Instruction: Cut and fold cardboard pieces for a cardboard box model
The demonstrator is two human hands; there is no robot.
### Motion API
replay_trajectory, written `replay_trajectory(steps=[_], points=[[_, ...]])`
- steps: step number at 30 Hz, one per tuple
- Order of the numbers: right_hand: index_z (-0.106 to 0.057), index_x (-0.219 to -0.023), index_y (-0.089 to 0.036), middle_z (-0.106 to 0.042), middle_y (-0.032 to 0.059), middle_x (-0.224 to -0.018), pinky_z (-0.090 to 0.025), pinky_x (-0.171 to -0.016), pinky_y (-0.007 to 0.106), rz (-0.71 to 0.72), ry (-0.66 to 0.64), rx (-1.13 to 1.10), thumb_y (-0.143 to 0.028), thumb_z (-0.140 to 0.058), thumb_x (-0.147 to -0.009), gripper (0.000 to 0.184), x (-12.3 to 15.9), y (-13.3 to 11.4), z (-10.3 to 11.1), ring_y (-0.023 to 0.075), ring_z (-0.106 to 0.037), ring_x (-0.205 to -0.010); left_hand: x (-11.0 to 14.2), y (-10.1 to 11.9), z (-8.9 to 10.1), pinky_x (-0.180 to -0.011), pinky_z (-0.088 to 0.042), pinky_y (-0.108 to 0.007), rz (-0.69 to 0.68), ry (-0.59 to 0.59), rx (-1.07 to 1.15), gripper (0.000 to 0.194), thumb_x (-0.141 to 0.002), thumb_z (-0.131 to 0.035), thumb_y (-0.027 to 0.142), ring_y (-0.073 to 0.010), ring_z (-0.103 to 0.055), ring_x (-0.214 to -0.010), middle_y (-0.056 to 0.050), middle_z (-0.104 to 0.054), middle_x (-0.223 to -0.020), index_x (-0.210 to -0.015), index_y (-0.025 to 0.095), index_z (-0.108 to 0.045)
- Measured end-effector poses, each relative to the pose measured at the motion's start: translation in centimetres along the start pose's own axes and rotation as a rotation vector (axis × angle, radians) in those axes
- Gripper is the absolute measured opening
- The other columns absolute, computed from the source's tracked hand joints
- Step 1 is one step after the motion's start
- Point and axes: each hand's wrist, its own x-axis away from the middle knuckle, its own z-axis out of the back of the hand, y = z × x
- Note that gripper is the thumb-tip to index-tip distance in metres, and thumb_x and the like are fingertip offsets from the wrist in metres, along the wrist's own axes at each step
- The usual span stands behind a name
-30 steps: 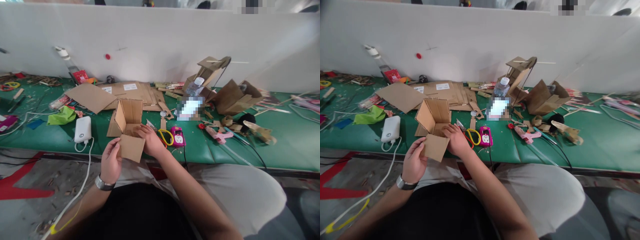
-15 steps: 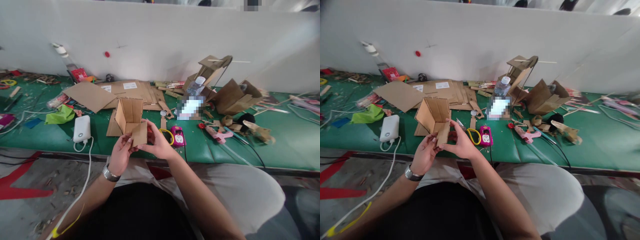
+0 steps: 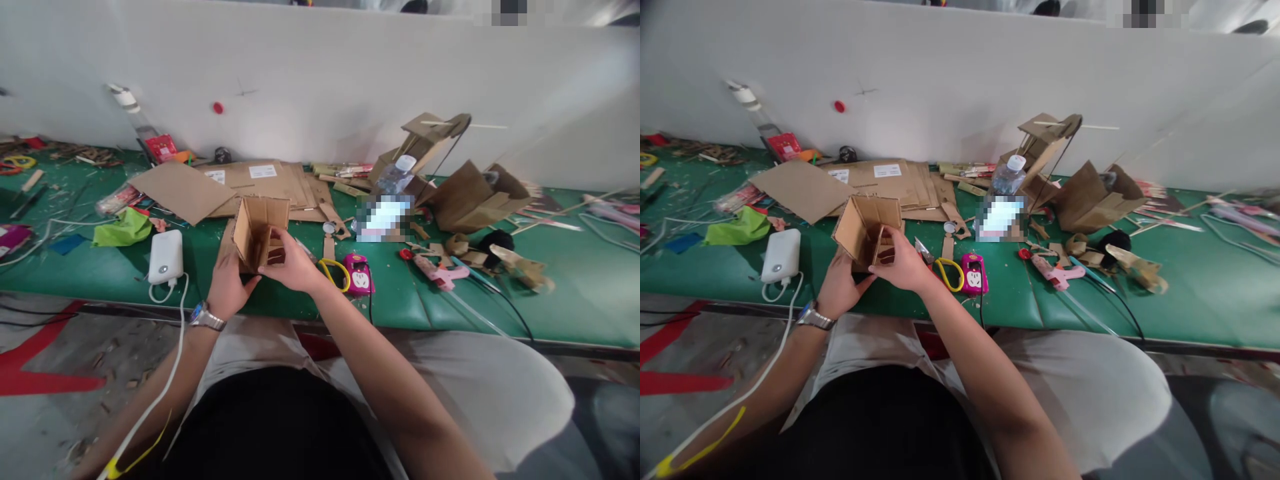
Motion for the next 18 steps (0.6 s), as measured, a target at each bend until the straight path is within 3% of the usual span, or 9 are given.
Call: replay_trajectory(steps=[3,5,10,15,18], points=[[-0.043,-0.154,-0.023,-0.055,0.0158,-0.154,-0.067,-0.098,0.044,-0.009,0.005,-0.107,-0.022,-0.085,-0.076,0.089,-0.2,0.7,-0.8,0.0225,-0.075,-0.105,-0.1,-0.1,0.0,-0.099,-0.055,-0.055,-0.007,-0.027,-0.009,0.029,-0.09,-0.07,0.036,-0.041,-0.068,-0.113,-0.017,-0.073,-0.107,-0.111,0.017,-0.065],[-0.043,-0.154,-0.025,-0.053,0.0154,-0.156,-0.067,-0.099,0.044,-0.013,0.015,-0.136,-0.023,-0.086,-0.076,0.089,-0.2,0.9,-1.2,0.0232,-0.075,-0.108,-0.1,-0.1,0.1,-0.095,-0.056,-0.053,-0.003,-0.042,-0.01,0.02,-0.092,-0.068,0.037,-0.0397,-0.068,-0.107,-0.016,-0.073,-0.1,-0.101,0.019,-0.065],[-0.041,-0.154,-0.027,-0.057,0.0126,-0.153,-0.067,-0.1,0.04,-0.031,0.067,-0.163,-0.019,-0.079,-0.083,0.081,-0.2,1.1,-2.4,0.0206,-0.076,-0.11,-0.2,-0.4,0.6,-0.097,-0.055,-0.053,-0.012,-0.11,0.001,0.016,-0.094,-0.064,0.034,-0.0396,-0.067,-0.11,-0.018,-0.075,-0.103,-0.098,0.019,-0.068],[-0.052,-0.136,-0.024,-0.071,0.0088,-0.132,-0.065,-0.105,0.04,-0.068,0.07,-0.147,-0.015,-0.077,-0.084,0.058,-0.2,2.5,-3.7,0.0204,-0.078,-0.113,-0.4,-0.4,1.1,-0.1,-0.055,-0.052,-0.02,-0.129,0.042,0.018,-0.093,-0.062,0.028,-0.0387,-0.068,-0.114,-0.017,-0.075,-0.11,-0.106,0.019,-0.071],[-0.054,-0.133,-0.022,-0.075,0.0088,-0.124,-0.064,-0.106,0.042,-0.08,0.057,-0.142,-0.012,-0.079,-0.083,0.056,-0.2,3.1,-4.1,0.0218,-0.079,-0.113,-0.3,-0.2,1.3,-0.099,-0.055,-0.053,-0.015,-0.128,0.027,0.018,-0.092,-0.062,0.027,-0.0386,-0.069,-0.111,-0.018,-0.074,-0.11,-0.104,0.018,-0.071]])
